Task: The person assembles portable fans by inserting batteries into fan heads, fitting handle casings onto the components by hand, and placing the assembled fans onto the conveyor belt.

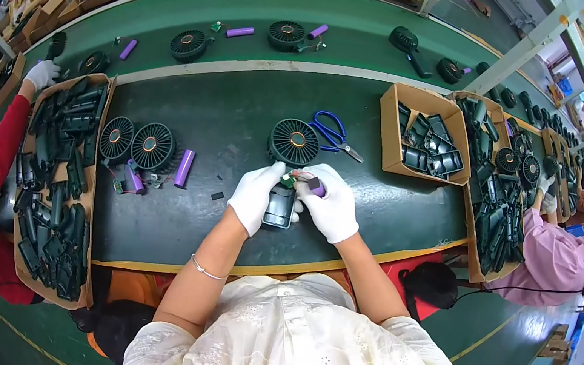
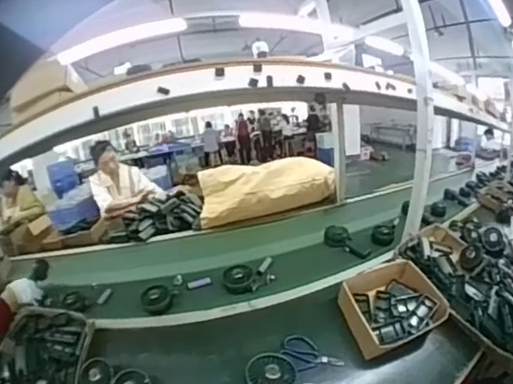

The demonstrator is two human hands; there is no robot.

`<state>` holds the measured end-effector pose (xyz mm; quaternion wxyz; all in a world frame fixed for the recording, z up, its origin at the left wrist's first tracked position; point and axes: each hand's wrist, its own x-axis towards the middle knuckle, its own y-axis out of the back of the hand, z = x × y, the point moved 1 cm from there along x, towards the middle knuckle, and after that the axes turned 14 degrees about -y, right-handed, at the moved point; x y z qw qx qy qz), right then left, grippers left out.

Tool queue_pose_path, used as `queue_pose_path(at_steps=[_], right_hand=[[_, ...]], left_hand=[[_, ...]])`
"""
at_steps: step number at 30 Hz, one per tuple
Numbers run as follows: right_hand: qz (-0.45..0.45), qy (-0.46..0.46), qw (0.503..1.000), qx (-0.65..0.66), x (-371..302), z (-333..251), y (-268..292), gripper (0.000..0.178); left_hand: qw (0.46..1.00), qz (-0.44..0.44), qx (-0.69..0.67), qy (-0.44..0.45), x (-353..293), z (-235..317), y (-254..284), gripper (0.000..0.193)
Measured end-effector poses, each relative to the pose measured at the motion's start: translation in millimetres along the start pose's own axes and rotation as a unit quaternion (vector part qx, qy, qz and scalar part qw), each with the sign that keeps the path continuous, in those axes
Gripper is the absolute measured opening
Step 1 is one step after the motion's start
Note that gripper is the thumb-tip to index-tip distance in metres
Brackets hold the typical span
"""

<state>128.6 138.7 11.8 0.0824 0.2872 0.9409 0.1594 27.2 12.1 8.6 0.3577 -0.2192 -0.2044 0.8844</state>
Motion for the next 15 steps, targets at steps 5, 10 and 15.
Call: queue_pose_path(at_steps=[5, 10, 15], right_hand=[[0.035, 0.057, 0.996, -0.06, 4, 4, 1, 0.013], [0.059, 0.107, 0.986, -0.113, 5, 4, -2, 0.011], [0.083, 0.22, 0.954, -0.188, 4, 2, -7, 0.025]], left_hand=[[1.0, -0.013, -0.021, 0.009, 1, 1, 2, 0.035], [0.998, 0.002, -0.059, 0.014, 3, -3, 4, 0.037], [0.998, 0.0, -0.041, -0.042, 11, -22, 18, 0.032]])
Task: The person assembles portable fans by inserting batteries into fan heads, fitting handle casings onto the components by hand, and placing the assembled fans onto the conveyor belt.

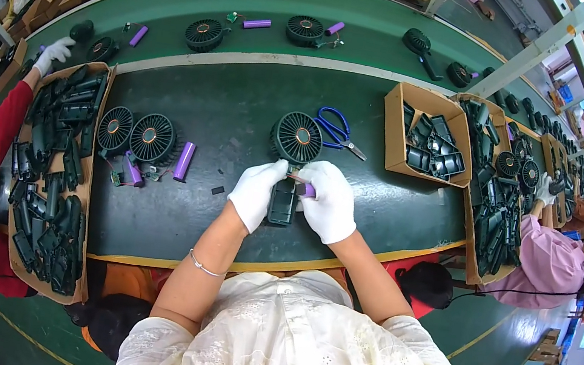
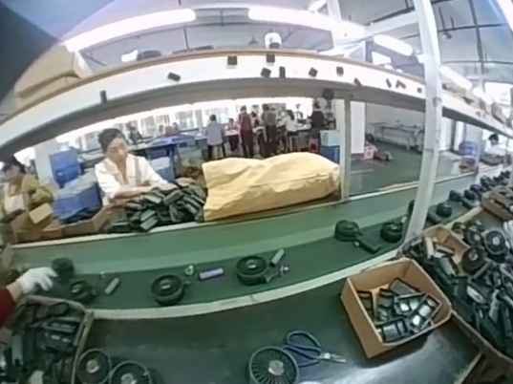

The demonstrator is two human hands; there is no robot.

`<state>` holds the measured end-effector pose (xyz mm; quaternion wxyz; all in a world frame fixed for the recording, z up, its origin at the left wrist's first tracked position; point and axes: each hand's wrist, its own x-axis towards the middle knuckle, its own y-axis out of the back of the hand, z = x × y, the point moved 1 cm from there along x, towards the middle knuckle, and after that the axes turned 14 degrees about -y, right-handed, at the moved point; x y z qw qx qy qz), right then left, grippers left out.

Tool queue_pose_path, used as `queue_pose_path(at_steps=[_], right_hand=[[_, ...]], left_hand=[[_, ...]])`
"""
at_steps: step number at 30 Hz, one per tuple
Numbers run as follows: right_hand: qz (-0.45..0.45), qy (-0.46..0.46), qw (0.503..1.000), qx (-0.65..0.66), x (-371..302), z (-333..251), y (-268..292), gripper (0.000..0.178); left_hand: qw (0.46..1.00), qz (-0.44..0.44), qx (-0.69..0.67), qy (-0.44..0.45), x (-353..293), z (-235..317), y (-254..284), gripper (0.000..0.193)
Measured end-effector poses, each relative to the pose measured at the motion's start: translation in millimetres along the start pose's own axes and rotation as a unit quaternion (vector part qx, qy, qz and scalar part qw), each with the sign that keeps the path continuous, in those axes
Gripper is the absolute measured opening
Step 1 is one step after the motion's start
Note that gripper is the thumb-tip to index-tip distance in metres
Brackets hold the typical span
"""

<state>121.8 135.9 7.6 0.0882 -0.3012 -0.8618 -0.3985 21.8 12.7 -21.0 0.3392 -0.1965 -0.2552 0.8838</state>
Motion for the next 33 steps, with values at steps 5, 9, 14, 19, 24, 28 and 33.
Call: queue_pose_path(at_steps=[5, 9, 14, 19, 24, 28, 33], right_hand=[[0.007, 0.053, 0.998, -0.022, -1, -4, 2, 0.033], [-0.006, 0.062, 0.996, -0.062, -6, -8, 4, 0.035], [-0.005, 0.055, 0.998, -0.035, -3, -4, 3, 0.037], [-0.031, -0.084, 0.996, -0.008, -8, -10, 17, 0.045], [-0.099, -0.116, 0.986, 0.065, -4, 2, 22, 0.043], [-0.271, -0.359, 0.828, 0.334, 2, -19, 43, 0.027], [-0.274, -0.351, 0.865, 0.23, -1, -32, 41, 0.018]], left_hand=[[1.0, 0.006, 0.006, -0.03, 2, -6, 3, 0.032], [0.999, 0.036, 0.02, -0.011, 3, -5, 3, 0.036], [0.995, -0.049, 0.089, 0.006, 1, 6, 3, 0.031], [0.99, 0.029, -0.049, -0.128, 7, 3, -7, 0.034], [0.943, 0.076, 0.264, -0.19, 6, 6, 4, 0.031], [0.887, 0.037, 0.383, -0.255, 3, 15, 5, 0.034], [0.954, 0.06, 0.258, -0.143, 5, 12, 8, 0.031]])
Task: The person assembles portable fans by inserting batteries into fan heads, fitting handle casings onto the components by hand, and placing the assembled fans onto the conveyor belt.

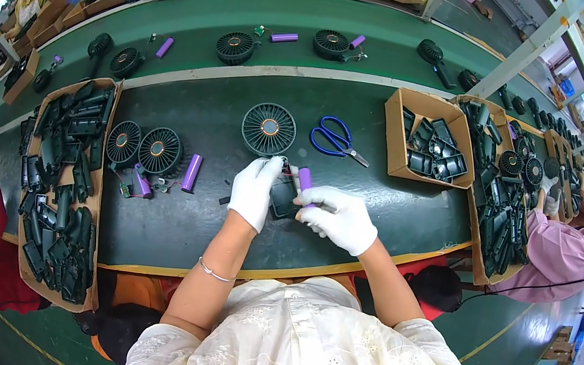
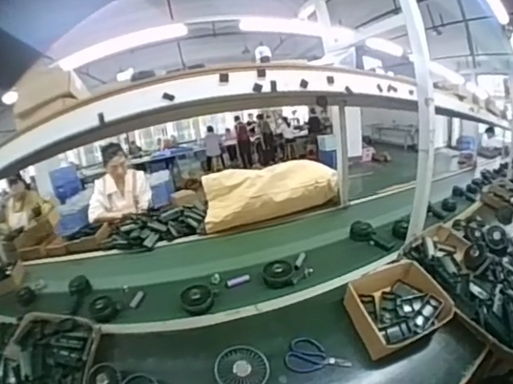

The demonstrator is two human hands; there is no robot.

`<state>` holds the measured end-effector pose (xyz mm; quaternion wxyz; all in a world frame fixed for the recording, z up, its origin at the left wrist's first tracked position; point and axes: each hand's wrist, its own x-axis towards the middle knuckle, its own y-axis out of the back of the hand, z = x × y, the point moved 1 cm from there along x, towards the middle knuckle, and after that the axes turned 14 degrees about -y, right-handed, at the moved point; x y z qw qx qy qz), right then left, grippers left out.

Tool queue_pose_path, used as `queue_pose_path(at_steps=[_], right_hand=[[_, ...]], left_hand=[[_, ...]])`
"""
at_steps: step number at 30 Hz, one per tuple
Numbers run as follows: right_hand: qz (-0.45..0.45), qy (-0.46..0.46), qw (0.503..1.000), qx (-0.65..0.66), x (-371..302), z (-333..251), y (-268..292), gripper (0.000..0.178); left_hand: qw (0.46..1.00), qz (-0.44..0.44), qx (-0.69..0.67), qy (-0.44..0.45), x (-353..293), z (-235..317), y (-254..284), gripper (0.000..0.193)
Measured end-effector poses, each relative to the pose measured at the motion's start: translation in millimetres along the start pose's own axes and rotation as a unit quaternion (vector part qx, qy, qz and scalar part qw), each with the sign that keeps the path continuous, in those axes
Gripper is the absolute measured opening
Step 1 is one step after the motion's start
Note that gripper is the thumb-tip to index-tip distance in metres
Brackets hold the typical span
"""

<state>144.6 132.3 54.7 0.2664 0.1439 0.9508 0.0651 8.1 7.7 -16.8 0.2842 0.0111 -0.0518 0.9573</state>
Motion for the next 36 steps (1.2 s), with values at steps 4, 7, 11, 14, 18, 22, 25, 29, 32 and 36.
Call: queue_pose_path(at_steps=[4, 7, 11, 14, 18, 22, 25, 29, 32, 36], right_hand=[[-0.027, 0.101, 0.99, -0.092, 10, 9, -13, 0.017], [-0.019, 0.145, 0.981, -0.125, 17, 15, -17, 0.016], [0.015, 0.209, 0.963, -0.171, 25, 18, -19, 0.017], [-0.012, 0.122, 0.982, -0.14, 21, 14, -20, 0.018], [0.032, 0.089, 0.988, -0.123, 24, 18, -23, 0.016], [0.196, 0.055, 0.968, -0.144, 29, 11, -29, 0.084], [0.152, 0.05, 0.974, -0.162, 35, 9, -25, 0.078], [0.057, -0.059, 0.989, -0.123, 43, 5, -19, 0.046], [0.016, -0.085, 0.992, -0.088, 38, -5, -11, 0.039], [0.097, 0.011, 0.982, -0.164, 43, 9, -10, 0.048]], left_hand=[[0.95, 0.012, -0.301, 0.081, -3, 15, -7, 0.026], [0.935, 0.011, -0.34, 0.101, -1, 15, -7, 0.023], [0.935, 0.016, -0.343, 0.086, -1, 14, -5, 0.024], [0.937, 0.013, -0.339, 0.084, -2, 14, -5, 0.024], [0.943, -0.002, -0.324, 0.07, 0, 19, -7, 0.024], [0.946, 0.012, -0.322, 0.037, 1, 24, -5, 0.024], [0.937, 0.02, -0.347, 0.031, 0, 32, -10, 0.023], [0.966, -0.059, -0.249, -0.022, -3, 24, -10, 0.03], [0.952, -0.035, -0.304, -0.019, -3, 22, -10, 0.034], [0.936, 0.029, -0.351, 0.008, 6, 15, -8, 0.032]])
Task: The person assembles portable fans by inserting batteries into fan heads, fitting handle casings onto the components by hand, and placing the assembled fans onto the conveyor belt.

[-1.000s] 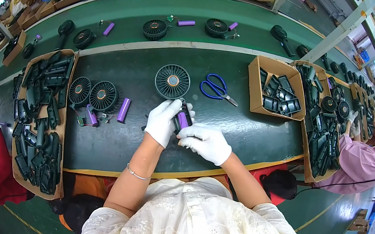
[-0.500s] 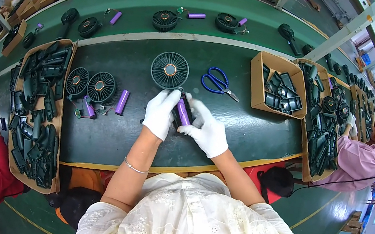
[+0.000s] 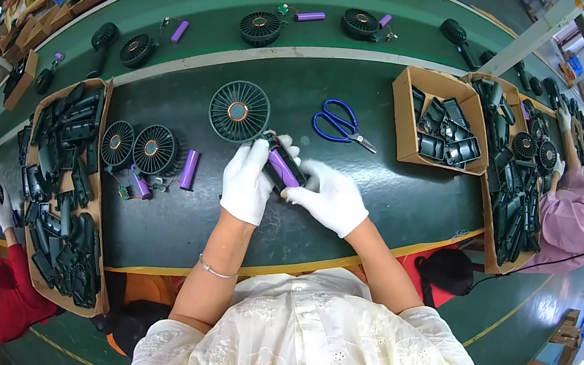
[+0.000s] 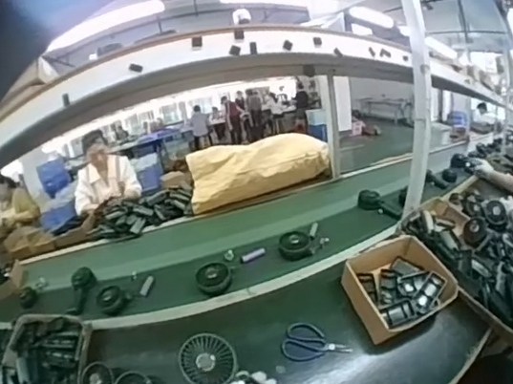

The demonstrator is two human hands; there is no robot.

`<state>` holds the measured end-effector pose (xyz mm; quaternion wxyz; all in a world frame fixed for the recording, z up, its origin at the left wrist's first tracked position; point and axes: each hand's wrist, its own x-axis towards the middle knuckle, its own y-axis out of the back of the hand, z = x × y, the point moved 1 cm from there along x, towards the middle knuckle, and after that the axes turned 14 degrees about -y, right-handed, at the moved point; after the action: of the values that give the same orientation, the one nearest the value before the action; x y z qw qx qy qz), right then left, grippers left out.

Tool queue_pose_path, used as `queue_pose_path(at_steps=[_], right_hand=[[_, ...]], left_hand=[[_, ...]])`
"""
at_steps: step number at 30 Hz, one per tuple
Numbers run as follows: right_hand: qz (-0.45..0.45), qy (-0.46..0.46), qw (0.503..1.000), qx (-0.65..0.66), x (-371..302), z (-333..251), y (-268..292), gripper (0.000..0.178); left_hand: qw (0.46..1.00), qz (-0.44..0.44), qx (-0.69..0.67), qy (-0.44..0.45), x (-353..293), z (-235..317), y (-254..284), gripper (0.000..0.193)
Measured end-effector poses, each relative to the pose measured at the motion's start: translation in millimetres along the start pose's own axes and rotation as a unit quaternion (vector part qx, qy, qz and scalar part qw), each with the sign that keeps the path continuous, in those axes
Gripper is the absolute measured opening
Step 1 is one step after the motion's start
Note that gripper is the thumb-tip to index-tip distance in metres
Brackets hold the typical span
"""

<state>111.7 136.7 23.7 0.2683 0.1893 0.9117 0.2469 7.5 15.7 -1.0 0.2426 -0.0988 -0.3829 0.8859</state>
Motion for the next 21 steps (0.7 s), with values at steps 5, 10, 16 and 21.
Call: queue_pose_path(at_steps=[5, 10, 16, 21], right_hand=[[0.058, 0.057, 0.994, -0.072, 0, 1, -1, 0.066], [-0.156, 0.089, 0.971, 0.16, -1, -1, 10, 0.067], [0.129, 0.134, 0.981, 0.061, 12, 1, -1, 0.022], [0.125, 0.104, 0.979, 0.119, 18, 13, -13, 0.028]], left_hand=[[0.995, 0.041, 0.062, -0.062, 1, -1, -8, 0.03], [0.997, 0.062, -0.032, -0.043, 12, 7, 14, 0.032], [0.998, -0.002, 0.059, -0.002, -1, -9, -8, 0.031], [0.989, -0.042, 0.139, 0.004, -8, -6, 0, 0.036]])
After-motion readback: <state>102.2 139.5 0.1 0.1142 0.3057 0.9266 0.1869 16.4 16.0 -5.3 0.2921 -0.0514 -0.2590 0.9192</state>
